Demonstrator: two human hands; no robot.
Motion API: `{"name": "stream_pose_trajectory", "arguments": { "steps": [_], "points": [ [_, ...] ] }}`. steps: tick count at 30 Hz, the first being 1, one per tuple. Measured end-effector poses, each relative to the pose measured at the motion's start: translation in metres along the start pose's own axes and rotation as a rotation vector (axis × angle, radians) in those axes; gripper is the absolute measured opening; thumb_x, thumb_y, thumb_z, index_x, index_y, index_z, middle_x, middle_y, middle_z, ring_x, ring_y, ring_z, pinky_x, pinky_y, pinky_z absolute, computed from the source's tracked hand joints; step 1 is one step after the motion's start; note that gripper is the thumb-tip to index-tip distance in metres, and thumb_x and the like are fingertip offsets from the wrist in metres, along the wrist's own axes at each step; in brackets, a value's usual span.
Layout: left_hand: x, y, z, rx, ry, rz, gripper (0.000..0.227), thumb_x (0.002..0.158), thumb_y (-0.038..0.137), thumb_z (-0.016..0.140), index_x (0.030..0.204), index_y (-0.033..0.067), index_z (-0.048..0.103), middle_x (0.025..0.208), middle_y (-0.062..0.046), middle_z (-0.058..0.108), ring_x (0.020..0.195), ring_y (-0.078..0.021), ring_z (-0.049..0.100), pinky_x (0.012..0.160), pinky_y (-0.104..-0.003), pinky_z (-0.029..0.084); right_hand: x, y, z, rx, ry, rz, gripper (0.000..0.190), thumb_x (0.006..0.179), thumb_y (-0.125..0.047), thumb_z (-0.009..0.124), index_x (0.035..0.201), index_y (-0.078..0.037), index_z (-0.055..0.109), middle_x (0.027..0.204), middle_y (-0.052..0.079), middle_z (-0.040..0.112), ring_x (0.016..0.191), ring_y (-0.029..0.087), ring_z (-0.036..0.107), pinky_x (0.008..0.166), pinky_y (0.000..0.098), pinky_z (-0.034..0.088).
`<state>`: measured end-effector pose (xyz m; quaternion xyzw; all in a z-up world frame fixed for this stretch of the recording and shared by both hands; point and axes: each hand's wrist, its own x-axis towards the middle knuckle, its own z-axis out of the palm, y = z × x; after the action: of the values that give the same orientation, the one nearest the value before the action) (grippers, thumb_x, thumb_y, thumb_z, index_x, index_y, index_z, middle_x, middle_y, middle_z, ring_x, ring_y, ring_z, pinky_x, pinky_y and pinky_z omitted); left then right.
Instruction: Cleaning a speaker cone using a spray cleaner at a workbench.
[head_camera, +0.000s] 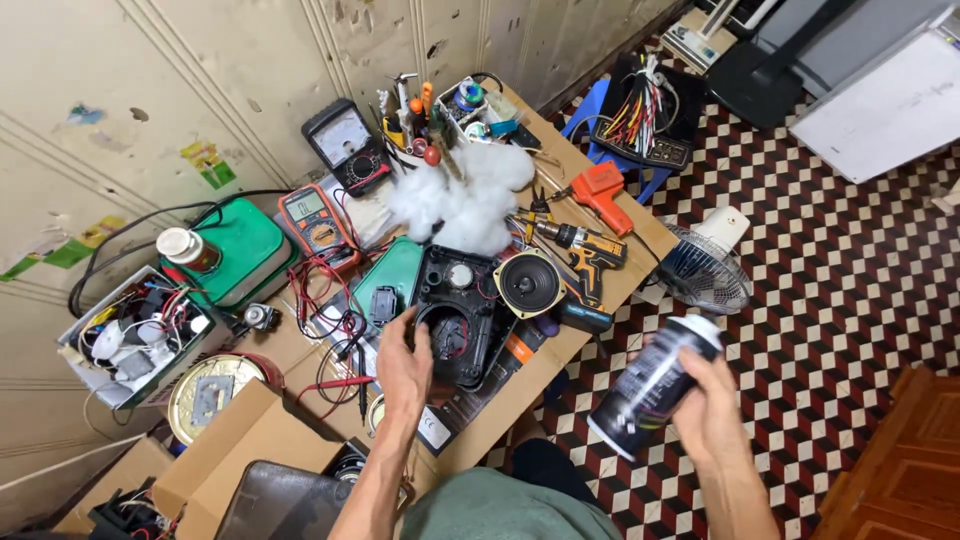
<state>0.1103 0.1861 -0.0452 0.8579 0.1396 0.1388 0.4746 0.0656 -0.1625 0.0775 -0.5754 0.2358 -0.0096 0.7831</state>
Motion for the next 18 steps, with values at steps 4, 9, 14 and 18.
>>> {"name": "stream_pose_trajectory", "arguments": {
  "steps": [4, 9, 14, 18],
  "points": [
    [-0.003, 0.024, 0.02, -0.125, -0.138, -0.094, 0.033, 0.096, 0.021, 0.062, 0.124, 0.0054, 0.068, 0.113, -0.016, 0.074, 0.102, -0.0284, 0.072, 0.09, -0.038, 0.055, 0.006, 0.015, 0.02, 0.21, -0.059, 0.065, 0.054, 0.097, -0.037, 0.059, 0.133, 0.003, 0.052, 0.107, 0.022, 0.071, 0.087, 0.03, 0.073, 0.069, 0.0413, 0.062],
    [0.008, 0.017, 0.061, -0.303, -0.227, -0.22, 0.035, 0.097, 0.025, 0.063, 0.123, 0.0033, 0.069, 0.104, -0.014, 0.077, 0.093, -0.0215, 0.072, 0.084, -0.033, 0.055, 0.047, 0.044, 0.038, 0.36, -0.11, 0.282, 0.065, 0.097, -0.053, 0.06, 0.125, 0.006, 0.057, 0.098, 0.02, 0.073, 0.072, 0.026, 0.073, 0.061, 0.0341, 0.063],
    [0.022, 0.025, 0.07, -0.286, -0.278, -0.356, 0.037, 0.096, 0.028, 0.063, 0.122, 0.003, 0.07, 0.1, -0.012, 0.077, 0.089, -0.0177, 0.071, 0.083, -0.03, 0.055, 0.082, 0.061, 0.054, 0.281, -0.111, 0.347, 0.064, 0.095, -0.054, 0.06, 0.12, 0.005, 0.061, 0.098, 0.02, 0.075, 0.072, 0.025, 0.074, 0.062, 0.0331, 0.063],
    [0.033, 0.019, 0.086, -0.255, -0.283, -0.316, 0.039, 0.097, 0.031, 0.062, 0.123, 0.0028, 0.069, 0.105, -0.012, 0.077, 0.094, -0.0196, 0.072, 0.084, -0.032, 0.055, 0.108, 0.071, 0.049, 0.271, -0.171, 0.464, 0.068, 0.093, -0.059, 0.062, 0.116, 0.004, 0.063, 0.09, 0.024, 0.074, 0.065, 0.026, 0.073, 0.054, 0.0324, 0.062]
  ]
}}
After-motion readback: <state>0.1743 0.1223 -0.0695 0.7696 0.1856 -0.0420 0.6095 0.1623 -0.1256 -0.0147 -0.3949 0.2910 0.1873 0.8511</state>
